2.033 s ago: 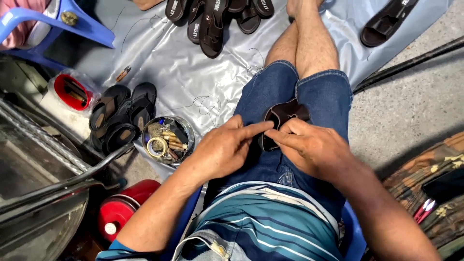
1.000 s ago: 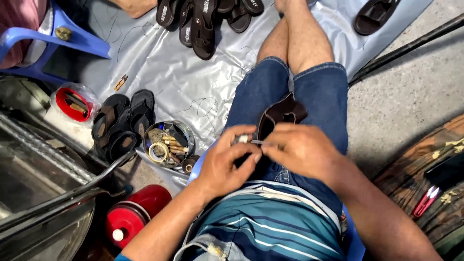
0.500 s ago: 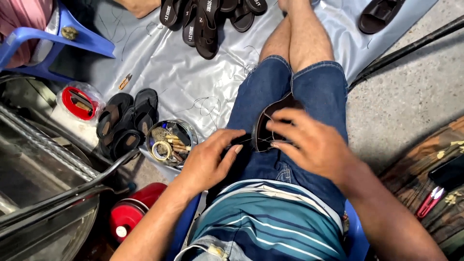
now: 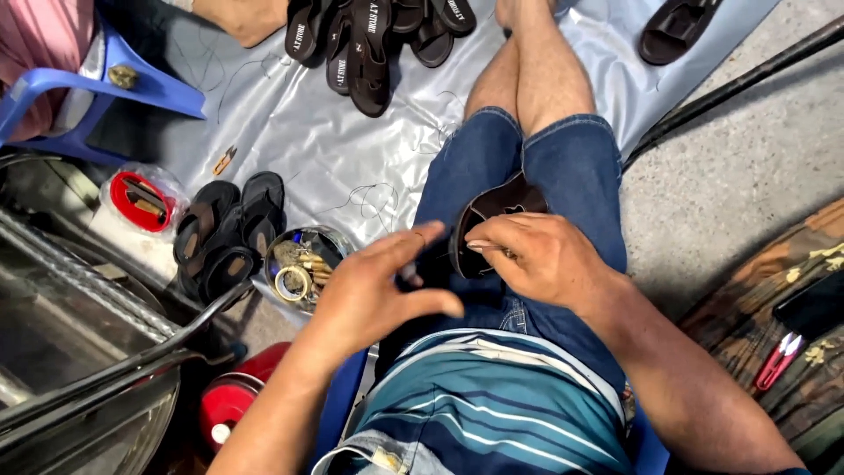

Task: Hand-sewing the leather components of a brown sandal using a needle and thread, then finishing the thread with a lighter.

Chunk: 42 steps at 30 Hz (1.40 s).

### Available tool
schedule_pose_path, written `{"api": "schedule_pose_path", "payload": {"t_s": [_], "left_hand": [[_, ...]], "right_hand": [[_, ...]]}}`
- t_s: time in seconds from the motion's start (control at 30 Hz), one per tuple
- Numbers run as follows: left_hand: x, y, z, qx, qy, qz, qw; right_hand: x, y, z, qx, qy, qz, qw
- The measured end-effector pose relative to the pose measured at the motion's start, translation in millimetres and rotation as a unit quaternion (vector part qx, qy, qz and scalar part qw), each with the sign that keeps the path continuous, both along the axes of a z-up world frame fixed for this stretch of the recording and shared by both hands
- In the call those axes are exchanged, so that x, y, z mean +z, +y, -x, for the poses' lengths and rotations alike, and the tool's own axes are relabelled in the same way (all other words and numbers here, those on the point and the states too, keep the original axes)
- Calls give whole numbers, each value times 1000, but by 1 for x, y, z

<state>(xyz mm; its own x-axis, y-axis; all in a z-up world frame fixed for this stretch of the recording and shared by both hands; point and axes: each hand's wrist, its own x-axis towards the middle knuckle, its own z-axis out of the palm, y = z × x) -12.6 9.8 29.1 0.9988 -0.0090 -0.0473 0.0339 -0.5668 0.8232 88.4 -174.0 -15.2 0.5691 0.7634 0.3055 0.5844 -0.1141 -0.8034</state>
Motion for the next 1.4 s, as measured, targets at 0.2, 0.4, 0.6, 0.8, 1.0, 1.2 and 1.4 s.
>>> {"api": "schedule_pose_path", "payload": {"t_s": [0.2,0.4,0.6,0.8,1.0,1.2,1.4], "left_hand": [[-37,15,-8,-61,145,174,972],[-46,36,-9,137,299,340,881],[-68,40,10,139,112,-254,951],[-51,-1,-4,4,45,172,984],[-65,-6,2,51,24,219,974],[-72,-10,-1,48,-6,244,969],[-76,-15,-2,11,33,217,976]], "right_hand": [[-16,-3,12,-17,20,23,999],[48,-21,-10,45,120,230,965],[35,-19,-11,65,58,181,980],[25,-15,-13,51,61,230,970],[28,-11,-15,64,56,223,971],[44,-7,-4,24,-24,320,947],[34,-10,11,-2,-139,384,913]]}}
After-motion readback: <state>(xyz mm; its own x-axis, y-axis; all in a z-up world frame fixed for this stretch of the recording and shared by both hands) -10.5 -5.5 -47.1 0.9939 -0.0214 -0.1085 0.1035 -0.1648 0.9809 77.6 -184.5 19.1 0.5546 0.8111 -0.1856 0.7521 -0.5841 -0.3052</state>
